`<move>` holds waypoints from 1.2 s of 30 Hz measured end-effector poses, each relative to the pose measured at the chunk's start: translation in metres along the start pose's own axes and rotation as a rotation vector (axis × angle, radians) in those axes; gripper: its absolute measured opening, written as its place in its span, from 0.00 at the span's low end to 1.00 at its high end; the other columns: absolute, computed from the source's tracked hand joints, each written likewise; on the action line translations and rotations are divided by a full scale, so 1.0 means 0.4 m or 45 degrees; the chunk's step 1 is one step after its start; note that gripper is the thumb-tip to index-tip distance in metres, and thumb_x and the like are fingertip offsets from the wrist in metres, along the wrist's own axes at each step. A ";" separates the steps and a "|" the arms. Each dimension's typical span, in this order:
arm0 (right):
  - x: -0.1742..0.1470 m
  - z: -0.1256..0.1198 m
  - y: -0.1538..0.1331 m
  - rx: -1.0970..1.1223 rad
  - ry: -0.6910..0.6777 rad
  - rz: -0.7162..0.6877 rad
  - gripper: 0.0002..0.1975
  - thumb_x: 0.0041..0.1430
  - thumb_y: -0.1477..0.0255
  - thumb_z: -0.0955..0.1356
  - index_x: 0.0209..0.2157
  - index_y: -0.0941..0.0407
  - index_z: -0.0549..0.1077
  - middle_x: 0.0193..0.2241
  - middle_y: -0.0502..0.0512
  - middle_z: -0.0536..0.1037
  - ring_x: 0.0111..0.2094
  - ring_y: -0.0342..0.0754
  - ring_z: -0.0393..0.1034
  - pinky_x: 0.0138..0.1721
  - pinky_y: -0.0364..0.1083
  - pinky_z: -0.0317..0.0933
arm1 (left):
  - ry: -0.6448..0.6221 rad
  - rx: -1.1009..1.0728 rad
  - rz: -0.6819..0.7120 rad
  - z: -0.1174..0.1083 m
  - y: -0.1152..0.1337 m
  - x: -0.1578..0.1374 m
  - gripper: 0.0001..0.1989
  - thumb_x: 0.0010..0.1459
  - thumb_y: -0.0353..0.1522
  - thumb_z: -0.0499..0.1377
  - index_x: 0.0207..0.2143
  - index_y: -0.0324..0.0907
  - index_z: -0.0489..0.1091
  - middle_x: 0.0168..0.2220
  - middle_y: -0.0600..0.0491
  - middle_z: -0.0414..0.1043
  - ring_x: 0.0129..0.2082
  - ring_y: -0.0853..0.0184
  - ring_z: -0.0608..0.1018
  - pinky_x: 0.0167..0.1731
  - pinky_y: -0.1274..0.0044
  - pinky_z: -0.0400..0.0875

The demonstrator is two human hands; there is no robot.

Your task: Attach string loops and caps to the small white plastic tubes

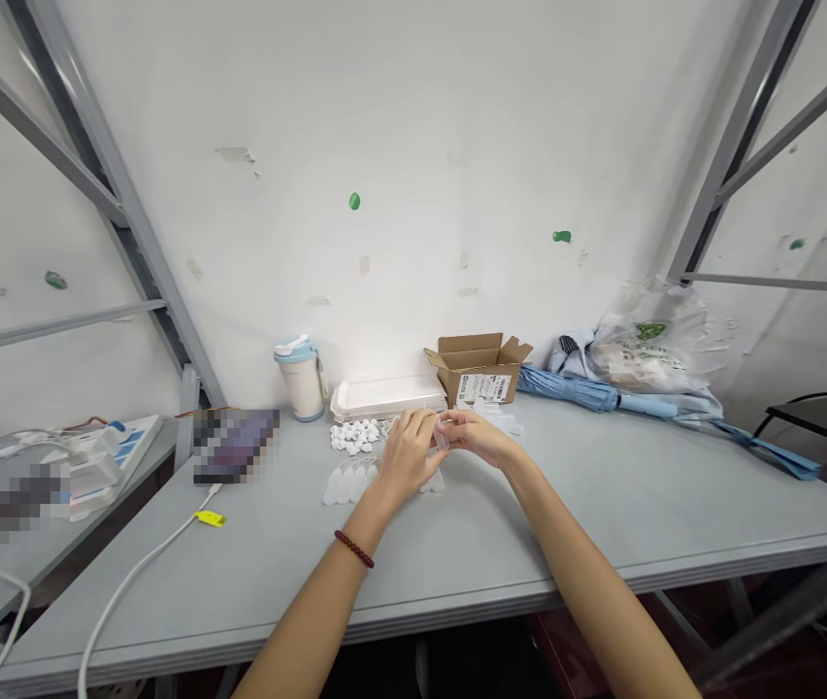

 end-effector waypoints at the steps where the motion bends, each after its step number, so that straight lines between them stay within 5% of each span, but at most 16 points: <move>1: -0.001 -0.002 0.000 -0.003 -0.002 0.008 0.14 0.46 0.66 0.72 0.34 0.59 0.72 0.28 0.53 0.77 0.33 0.46 0.72 0.38 0.46 0.64 | -0.008 0.004 0.015 0.002 0.003 0.000 0.20 0.51 0.30 0.62 0.47 0.40 0.64 0.48 0.47 0.69 0.47 0.57 0.67 0.46 0.66 0.66; 7: -0.007 -0.007 0.004 -0.111 -0.078 0.040 0.16 0.47 0.67 0.71 0.38 0.59 0.73 0.28 0.54 0.77 0.33 0.46 0.72 0.40 0.47 0.64 | -0.063 0.019 0.096 0.014 0.011 -0.004 0.17 0.52 0.28 0.60 0.45 0.40 0.65 0.48 0.46 0.69 0.48 0.56 0.67 0.45 0.65 0.66; 13: -0.005 -0.047 -0.011 -0.393 0.147 -0.011 0.11 0.46 0.71 0.70 0.34 0.58 0.74 0.27 0.51 0.76 0.31 0.42 0.68 0.32 0.41 0.60 | -0.138 -0.082 -0.019 0.023 0.005 -0.003 0.18 0.50 0.29 0.62 0.44 0.41 0.65 0.44 0.47 0.70 0.48 0.55 0.67 0.45 0.65 0.65; 26: 0.007 -0.054 0.058 -0.870 -0.079 0.236 0.08 0.43 0.69 0.70 0.22 0.60 0.74 0.19 0.51 0.73 0.21 0.40 0.64 0.23 0.40 0.54 | -0.444 -0.290 -0.233 0.078 -0.011 -0.025 0.27 0.44 0.33 0.62 0.48 0.41 0.61 0.43 0.47 0.70 0.49 0.55 0.66 0.49 0.65 0.63; 36: 0.004 -0.053 0.078 -0.852 -0.117 0.303 0.05 0.43 0.73 0.67 0.20 0.60 0.74 0.21 0.52 0.76 0.20 0.39 0.64 0.22 0.39 0.55 | -0.569 -0.282 -0.285 0.091 -0.017 -0.041 0.26 0.44 0.35 0.62 0.48 0.41 0.63 0.43 0.45 0.68 0.48 0.53 0.67 0.47 0.64 0.65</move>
Point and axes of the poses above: each hand's wrist, its own x-axis towards the middle knuckle, its own z-axis out of the palm, y = z × x, the point moved 8 cm from there along x, towards the middle knuckle
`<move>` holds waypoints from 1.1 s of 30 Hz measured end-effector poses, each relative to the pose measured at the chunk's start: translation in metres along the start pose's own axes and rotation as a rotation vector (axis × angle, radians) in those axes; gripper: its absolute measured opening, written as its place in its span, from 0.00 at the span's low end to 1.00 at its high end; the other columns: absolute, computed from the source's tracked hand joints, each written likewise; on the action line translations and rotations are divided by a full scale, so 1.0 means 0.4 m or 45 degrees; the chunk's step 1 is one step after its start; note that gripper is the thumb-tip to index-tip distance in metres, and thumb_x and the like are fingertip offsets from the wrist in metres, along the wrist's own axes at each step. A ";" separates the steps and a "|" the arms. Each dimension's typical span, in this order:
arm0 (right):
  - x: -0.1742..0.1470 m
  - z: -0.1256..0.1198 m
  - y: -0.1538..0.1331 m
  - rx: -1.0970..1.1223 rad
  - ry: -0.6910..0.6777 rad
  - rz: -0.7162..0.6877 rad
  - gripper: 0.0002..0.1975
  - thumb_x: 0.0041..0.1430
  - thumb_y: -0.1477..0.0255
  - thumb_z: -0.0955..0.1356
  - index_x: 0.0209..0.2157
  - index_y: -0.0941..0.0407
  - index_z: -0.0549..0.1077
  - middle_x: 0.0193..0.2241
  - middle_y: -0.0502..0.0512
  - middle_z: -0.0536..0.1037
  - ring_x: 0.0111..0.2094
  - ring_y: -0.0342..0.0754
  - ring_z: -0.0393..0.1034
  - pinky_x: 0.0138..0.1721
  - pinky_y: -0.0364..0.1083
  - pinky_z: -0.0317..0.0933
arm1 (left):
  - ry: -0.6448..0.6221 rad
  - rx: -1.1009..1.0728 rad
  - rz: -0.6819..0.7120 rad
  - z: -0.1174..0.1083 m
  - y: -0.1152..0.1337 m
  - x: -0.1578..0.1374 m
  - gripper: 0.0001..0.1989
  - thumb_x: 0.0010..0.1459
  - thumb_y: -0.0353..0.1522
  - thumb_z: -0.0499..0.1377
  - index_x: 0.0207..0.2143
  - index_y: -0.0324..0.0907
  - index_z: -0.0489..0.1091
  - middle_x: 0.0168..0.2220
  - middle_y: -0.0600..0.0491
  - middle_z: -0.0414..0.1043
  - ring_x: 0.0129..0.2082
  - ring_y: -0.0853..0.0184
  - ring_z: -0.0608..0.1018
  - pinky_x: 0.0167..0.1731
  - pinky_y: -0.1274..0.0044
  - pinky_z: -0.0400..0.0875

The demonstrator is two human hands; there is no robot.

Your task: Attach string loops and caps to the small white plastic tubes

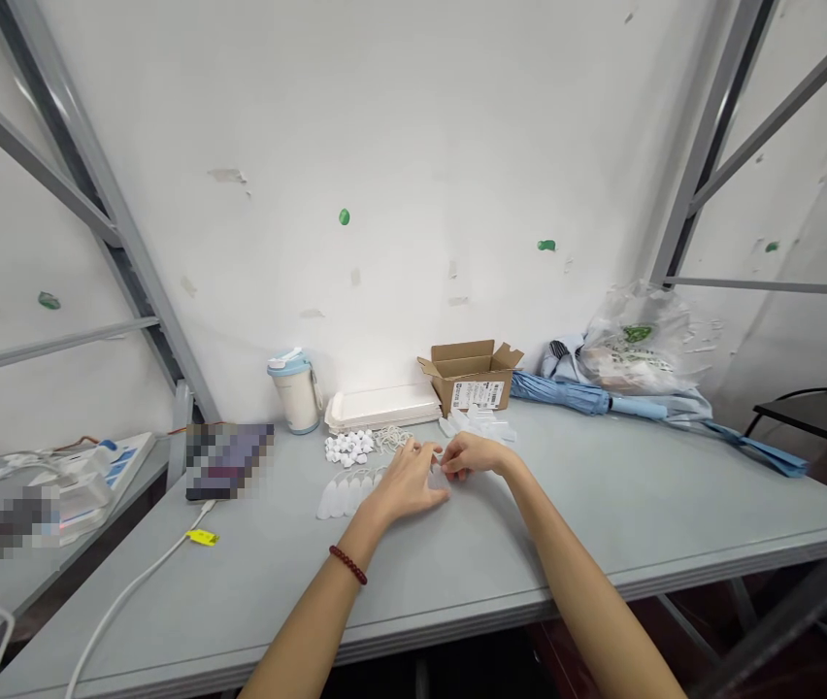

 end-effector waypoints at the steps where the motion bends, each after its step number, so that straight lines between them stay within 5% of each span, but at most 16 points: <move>1: 0.000 0.000 -0.001 0.008 0.000 -0.006 0.05 0.42 0.73 0.67 0.20 0.60 0.75 0.20 0.52 0.76 0.20 0.40 0.64 0.22 0.39 0.55 | -0.008 -0.001 -0.001 0.001 -0.001 -0.001 0.25 0.44 0.35 0.62 0.47 0.42 0.64 0.42 0.46 0.68 0.48 0.53 0.67 0.47 0.64 0.65; 27: -0.006 0.006 -0.005 -0.022 -0.022 0.022 0.07 0.45 0.72 0.67 0.18 0.59 0.71 0.21 0.52 0.76 0.18 0.39 0.62 0.21 0.40 0.51 | -0.013 -0.002 0.056 0.007 -0.001 -0.002 0.22 0.44 0.37 0.62 0.44 0.42 0.65 0.43 0.46 0.69 0.48 0.54 0.67 0.45 0.65 0.66; 30: -0.004 -0.013 -0.011 -0.093 0.100 0.012 0.09 0.50 0.73 0.65 0.20 0.59 0.72 0.21 0.53 0.77 0.18 0.40 0.63 0.21 0.40 0.52 | 0.120 -0.080 0.017 -0.030 -0.035 0.008 0.23 0.50 0.41 0.59 0.47 0.41 0.65 0.44 0.46 0.69 0.49 0.56 0.68 0.46 0.66 0.66; 33: -0.005 -0.057 -0.028 -0.249 0.410 -0.034 0.12 0.56 0.75 0.61 0.25 0.60 0.73 0.25 0.55 0.78 0.22 0.42 0.66 0.26 0.41 0.57 | 0.420 -0.069 -0.088 -0.102 -0.109 0.009 0.14 0.58 0.33 0.50 0.45 0.39 0.67 0.44 0.45 0.70 0.50 0.59 0.68 0.49 0.66 0.64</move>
Point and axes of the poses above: each hand's wrist, its own x-axis towards the middle knuckle, its own z-axis out of the palm, y = z × x, the point moved 8 cm from there along x, towards the middle knuckle
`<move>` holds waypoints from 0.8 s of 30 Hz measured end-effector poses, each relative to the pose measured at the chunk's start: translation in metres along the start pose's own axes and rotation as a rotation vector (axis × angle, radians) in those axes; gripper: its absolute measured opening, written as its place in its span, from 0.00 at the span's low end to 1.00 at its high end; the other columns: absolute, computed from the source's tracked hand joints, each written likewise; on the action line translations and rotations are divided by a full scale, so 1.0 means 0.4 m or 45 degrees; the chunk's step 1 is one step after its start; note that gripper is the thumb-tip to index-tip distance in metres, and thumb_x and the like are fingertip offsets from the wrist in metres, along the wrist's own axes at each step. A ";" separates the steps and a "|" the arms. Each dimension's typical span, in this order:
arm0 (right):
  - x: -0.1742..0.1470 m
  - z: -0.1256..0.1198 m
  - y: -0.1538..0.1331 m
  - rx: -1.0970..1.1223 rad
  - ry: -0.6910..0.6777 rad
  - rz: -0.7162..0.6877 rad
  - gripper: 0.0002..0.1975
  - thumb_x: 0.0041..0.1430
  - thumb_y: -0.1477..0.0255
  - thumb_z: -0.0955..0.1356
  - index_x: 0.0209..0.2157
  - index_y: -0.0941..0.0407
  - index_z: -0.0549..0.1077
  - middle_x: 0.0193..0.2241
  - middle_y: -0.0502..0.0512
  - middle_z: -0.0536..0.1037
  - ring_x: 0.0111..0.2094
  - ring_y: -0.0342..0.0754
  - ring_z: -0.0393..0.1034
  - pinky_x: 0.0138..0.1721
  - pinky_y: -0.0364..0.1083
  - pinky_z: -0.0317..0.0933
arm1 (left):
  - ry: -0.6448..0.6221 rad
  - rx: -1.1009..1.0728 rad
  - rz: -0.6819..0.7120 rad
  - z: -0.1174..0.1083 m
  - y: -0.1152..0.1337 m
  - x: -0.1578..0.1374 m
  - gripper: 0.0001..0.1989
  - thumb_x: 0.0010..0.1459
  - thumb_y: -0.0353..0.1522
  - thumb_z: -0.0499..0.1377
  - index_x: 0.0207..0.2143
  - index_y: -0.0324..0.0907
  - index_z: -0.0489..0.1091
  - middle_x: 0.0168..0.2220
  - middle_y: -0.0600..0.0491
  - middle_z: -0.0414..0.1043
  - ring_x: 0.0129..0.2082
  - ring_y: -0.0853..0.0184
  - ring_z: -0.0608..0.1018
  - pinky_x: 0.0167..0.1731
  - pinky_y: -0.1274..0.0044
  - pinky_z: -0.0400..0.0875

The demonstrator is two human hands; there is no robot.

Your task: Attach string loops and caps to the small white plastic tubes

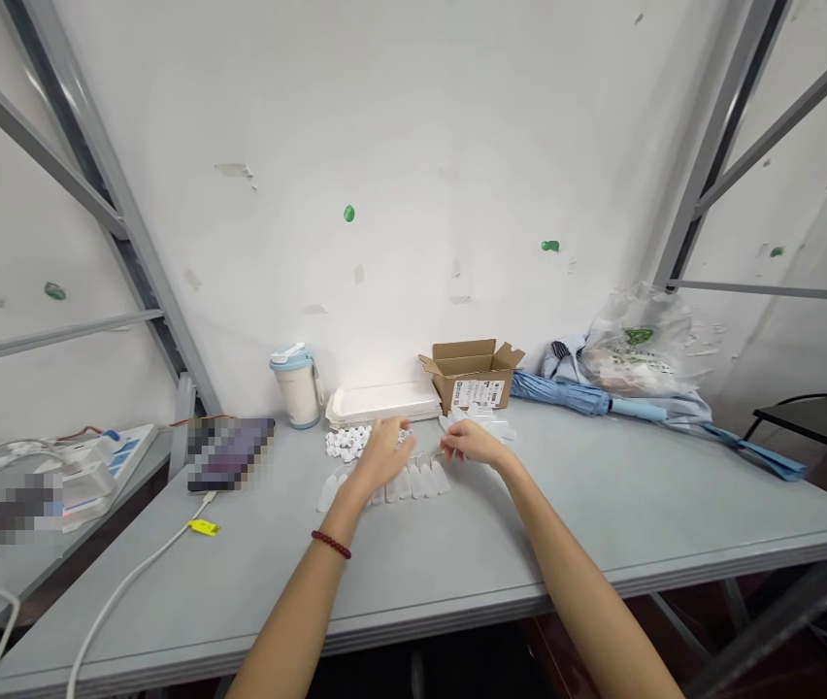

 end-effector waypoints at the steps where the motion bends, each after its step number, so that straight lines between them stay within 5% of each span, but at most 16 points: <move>1: 0.003 -0.013 -0.002 -0.040 0.104 -0.008 0.12 0.57 0.75 0.59 0.28 0.60 0.74 0.28 0.57 0.78 0.26 0.43 0.68 0.30 0.42 0.59 | 0.085 0.067 -0.025 -0.022 -0.025 0.005 0.13 0.57 0.30 0.48 0.42 0.38 0.68 0.43 0.45 0.71 0.49 0.58 0.68 0.50 0.65 0.63; 5: 0.007 -0.039 -0.005 -0.251 0.415 -0.005 0.14 0.59 0.77 0.58 0.39 0.61 0.73 0.43 0.65 0.73 0.47 0.54 0.63 0.45 0.47 0.55 | 0.119 0.264 -0.033 -0.043 -0.087 0.012 0.15 0.52 0.23 0.48 0.35 0.40 0.73 0.40 0.47 0.74 0.47 0.57 0.68 0.47 0.63 0.64; 8: 0.011 -0.034 -0.013 -0.591 0.530 -0.037 0.16 0.59 0.78 0.59 0.45 0.61 0.72 0.48 0.66 0.70 0.51 0.57 0.57 0.49 0.49 0.52 | 0.041 0.329 -0.033 -0.018 -0.093 0.016 0.18 0.51 0.22 0.48 0.37 0.41 0.74 0.44 0.47 0.73 0.49 0.56 0.67 0.47 0.62 0.63; 17: 0.046 0.024 -0.008 -0.887 0.411 -0.130 0.22 0.61 0.79 0.55 0.51 0.52 0.70 0.56 0.61 0.65 0.60 0.62 0.44 0.54 0.64 0.42 | -0.018 0.322 -0.147 0.032 -0.118 0.046 0.21 0.47 0.21 0.49 0.42 0.40 0.71 0.46 0.45 0.72 0.50 0.53 0.66 0.47 0.59 0.61; 21: 0.045 0.028 0.007 -0.851 0.354 -0.035 0.20 0.61 0.77 0.57 0.50 0.54 0.71 0.55 0.63 0.66 0.61 0.64 0.43 0.55 0.68 0.38 | 0.300 0.185 -0.066 -0.035 -0.085 0.049 0.29 0.47 0.19 0.47 0.53 0.38 0.64 0.55 0.44 0.63 0.56 0.56 0.62 0.53 0.61 0.59; 24: 0.044 0.031 0.014 -0.832 0.326 0.000 0.20 0.61 0.77 0.57 0.49 0.54 0.71 0.56 0.63 0.65 0.61 0.65 0.43 0.54 0.70 0.37 | 0.546 -0.030 -0.011 -0.091 -0.049 0.032 0.27 0.48 0.20 0.47 0.51 0.39 0.64 0.54 0.45 0.65 0.55 0.59 0.65 0.52 0.65 0.63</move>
Point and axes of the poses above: each hand's wrist, its own x-axis towards the middle knuckle, its own z-axis out of the palm, y = z × x, the point moved 8 cm from there along x, towards the middle knuckle
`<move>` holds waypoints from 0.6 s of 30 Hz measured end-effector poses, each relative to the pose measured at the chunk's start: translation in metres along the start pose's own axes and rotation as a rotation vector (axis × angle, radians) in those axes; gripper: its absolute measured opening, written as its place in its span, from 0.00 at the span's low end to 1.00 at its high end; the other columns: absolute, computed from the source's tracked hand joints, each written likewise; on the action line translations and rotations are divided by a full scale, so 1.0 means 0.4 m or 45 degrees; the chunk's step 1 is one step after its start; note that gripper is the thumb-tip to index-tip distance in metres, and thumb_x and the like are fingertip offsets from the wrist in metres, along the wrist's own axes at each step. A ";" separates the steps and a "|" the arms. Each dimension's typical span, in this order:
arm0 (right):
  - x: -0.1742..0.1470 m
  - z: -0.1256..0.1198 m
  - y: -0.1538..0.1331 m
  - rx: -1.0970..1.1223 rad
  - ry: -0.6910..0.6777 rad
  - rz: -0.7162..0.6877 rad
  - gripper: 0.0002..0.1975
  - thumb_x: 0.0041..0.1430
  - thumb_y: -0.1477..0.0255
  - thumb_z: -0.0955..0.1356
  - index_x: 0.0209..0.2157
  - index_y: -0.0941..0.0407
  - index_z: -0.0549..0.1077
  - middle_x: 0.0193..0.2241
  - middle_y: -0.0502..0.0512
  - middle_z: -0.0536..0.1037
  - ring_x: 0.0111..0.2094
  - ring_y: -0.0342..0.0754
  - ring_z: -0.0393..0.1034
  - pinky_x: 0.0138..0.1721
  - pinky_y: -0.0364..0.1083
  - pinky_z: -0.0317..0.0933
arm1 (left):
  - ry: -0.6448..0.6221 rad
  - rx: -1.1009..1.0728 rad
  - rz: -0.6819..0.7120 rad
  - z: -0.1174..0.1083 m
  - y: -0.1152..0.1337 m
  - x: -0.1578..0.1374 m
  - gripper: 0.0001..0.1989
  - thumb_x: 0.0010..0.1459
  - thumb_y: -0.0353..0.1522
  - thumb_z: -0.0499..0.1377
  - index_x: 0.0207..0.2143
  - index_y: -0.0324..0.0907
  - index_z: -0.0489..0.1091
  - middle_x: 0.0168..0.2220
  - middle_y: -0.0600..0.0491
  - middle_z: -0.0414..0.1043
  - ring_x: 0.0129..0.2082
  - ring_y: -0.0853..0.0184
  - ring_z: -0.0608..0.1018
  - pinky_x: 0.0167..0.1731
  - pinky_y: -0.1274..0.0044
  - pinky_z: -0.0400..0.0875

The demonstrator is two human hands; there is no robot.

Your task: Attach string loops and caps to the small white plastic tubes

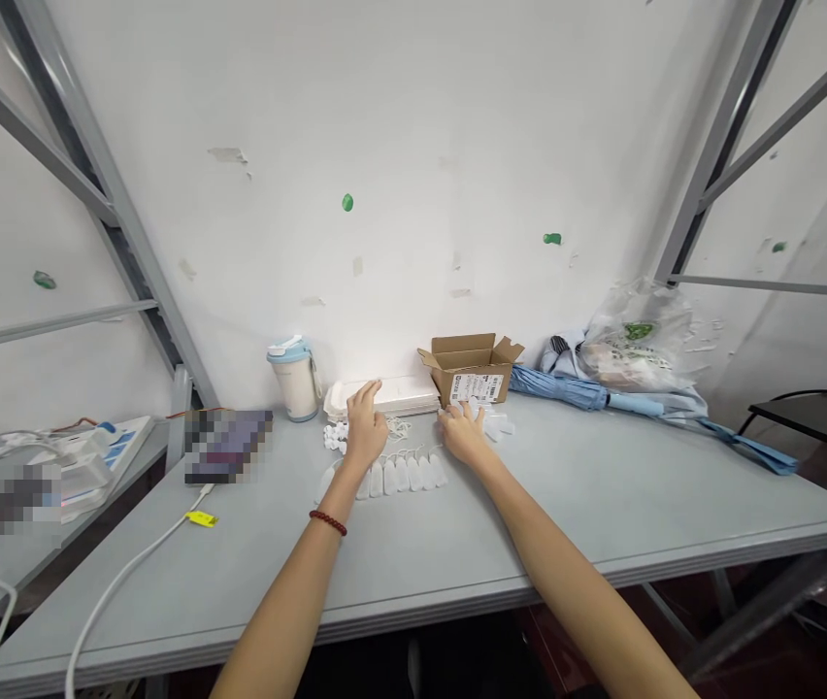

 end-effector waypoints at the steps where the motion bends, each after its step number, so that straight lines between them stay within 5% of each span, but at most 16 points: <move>1: 0.000 0.002 0.000 0.001 -0.008 -0.006 0.20 0.60 0.78 0.57 0.49 0.54 0.71 0.56 0.63 0.65 0.61 0.65 0.43 0.54 0.70 0.37 | 0.034 -0.070 -0.029 -0.011 0.006 -0.002 0.24 0.49 0.22 0.48 0.49 0.40 0.66 0.52 0.46 0.67 0.52 0.60 0.67 0.49 0.66 0.66; 6: 0.004 0.002 0.002 0.019 0.007 -0.024 0.21 0.58 0.82 0.57 0.45 0.54 0.73 0.51 0.60 0.70 0.60 0.61 0.46 0.54 0.68 0.36 | 0.060 -0.384 -0.325 -0.005 -0.021 -0.032 0.07 0.52 0.31 0.54 0.32 0.39 0.71 0.35 0.49 0.75 0.36 0.64 0.75 0.40 0.70 0.70; 12: 0.000 -0.021 0.010 0.117 0.062 0.031 0.15 0.53 0.84 0.60 0.38 0.58 0.72 0.39 0.62 0.76 0.50 0.57 0.58 0.53 0.62 0.42 | 0.072 -0.815 -0.681 0.045 -0.078 -0.062 0.13 0.42 0.27 0.62 0.34 0.37 0.73 0.26 0.54 0.74 0.29 0.68 0.76 0.36 0.75 0.71; 18: -0.006 -0.057 0.022 0.844 0.213 0.103 0.15 0.50 0.78 0.66 0.42 0.56 0.68 0.38 0.57 0.76 0.44 0.52 0.66 0.46 0.51 0.56 | -0.035 -1.093 -0.887 0.067 -0.062 -0.078 0.15 0.36 0.30 0.68 0.31 0.36 0.75 0.26 0.52 0.76 0.30 0.67 0.77 0.41 0.72 0.70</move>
Point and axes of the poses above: each hand's wrist, its own x-axis towards the middle knuckle, its own z-axis out of the palm, y = z × x, the point moved 8 cm from there along x, towards the middle knuckle
